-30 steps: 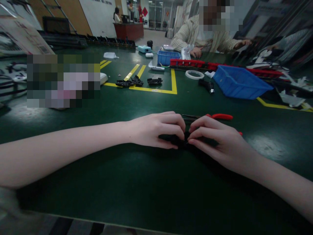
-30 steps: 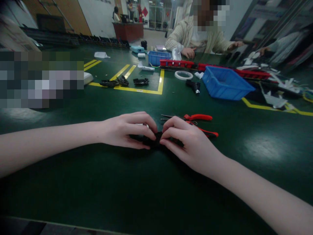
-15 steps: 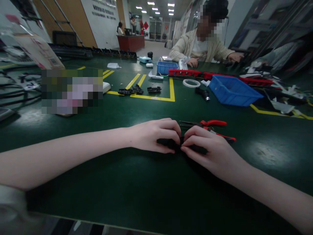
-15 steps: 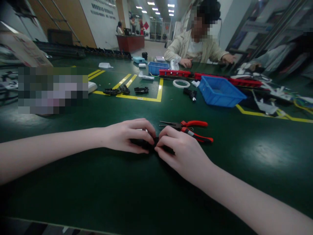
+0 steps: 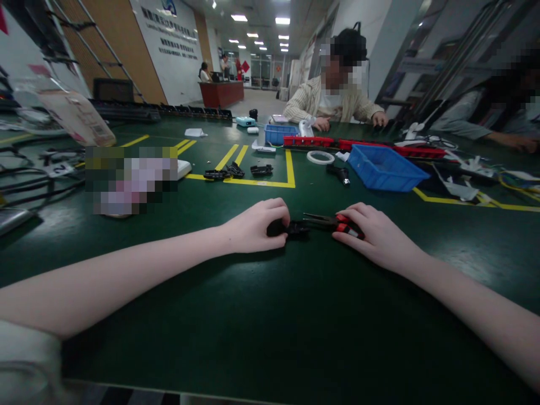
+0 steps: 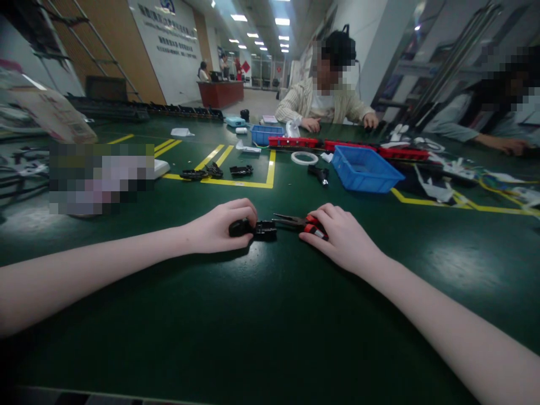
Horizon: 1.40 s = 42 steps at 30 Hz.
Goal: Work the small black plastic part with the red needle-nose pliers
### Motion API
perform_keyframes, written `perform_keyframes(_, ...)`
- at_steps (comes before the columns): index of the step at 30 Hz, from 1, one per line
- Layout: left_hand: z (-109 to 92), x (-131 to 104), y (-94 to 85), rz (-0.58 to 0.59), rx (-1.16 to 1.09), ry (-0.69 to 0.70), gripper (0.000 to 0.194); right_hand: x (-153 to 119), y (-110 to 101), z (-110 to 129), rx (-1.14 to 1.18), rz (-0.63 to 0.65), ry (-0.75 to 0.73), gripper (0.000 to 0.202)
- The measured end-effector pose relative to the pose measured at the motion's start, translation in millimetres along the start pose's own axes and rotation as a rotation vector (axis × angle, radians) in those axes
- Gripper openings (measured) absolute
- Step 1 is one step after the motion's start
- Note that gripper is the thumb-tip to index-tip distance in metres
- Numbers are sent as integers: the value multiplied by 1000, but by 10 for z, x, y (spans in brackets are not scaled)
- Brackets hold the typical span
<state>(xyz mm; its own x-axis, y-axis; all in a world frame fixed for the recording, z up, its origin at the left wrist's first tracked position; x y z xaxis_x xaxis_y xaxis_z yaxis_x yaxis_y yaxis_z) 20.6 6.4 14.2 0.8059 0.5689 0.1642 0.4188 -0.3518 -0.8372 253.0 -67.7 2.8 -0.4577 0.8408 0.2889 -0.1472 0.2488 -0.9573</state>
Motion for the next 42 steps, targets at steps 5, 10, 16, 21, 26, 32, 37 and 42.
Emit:
perform_keyframes(5,10,8,10,2,-7,21,13,-2,-110,32,-47,-64,-57,41)
perform_keyframes(10,15,-5,31,8,-23,47,17,-3,-311,168,-81,-121,-115,40)
perform_keyframes(16,3,-10,35,15,-67,70,17,3,-458,297,-127,-111,-192,40)
perform_keyframes(21,-5,-17,44,19,-54,108,18,2,-440,304,-87,-38,-158,39)
perform_keyframes(26,-18,-16,41,20,-56,112,18,8,-403,304,-70,-25,-148,41)
perform_keyframes(32,-25,-7,44,35,-42,96,19,7,-378,286,-55,-13,-128,43)
perform_keyframes(37,-29,-5,37,48,-52,97,21,8,-368,288,-74,-13,-136,42)
perform_keyframes(42,-34,-12,43,62,-44,118,28,19,-370,306,-91,-7,-142,40)
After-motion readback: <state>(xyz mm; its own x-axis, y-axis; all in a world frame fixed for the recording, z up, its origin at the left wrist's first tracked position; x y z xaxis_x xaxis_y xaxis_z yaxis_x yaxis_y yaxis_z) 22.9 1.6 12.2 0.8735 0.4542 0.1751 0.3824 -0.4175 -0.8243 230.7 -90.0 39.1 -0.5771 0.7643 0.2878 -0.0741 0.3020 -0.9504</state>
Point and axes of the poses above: each hand's wrist, its own x-axis towards the middle knuckle, its own y-axis out of the palm, z = x × y, the point moved 4 cm from there along x, towards the middle knuckle, and after that the axes turned 14 degrees about -y, right-handed, at the moved point
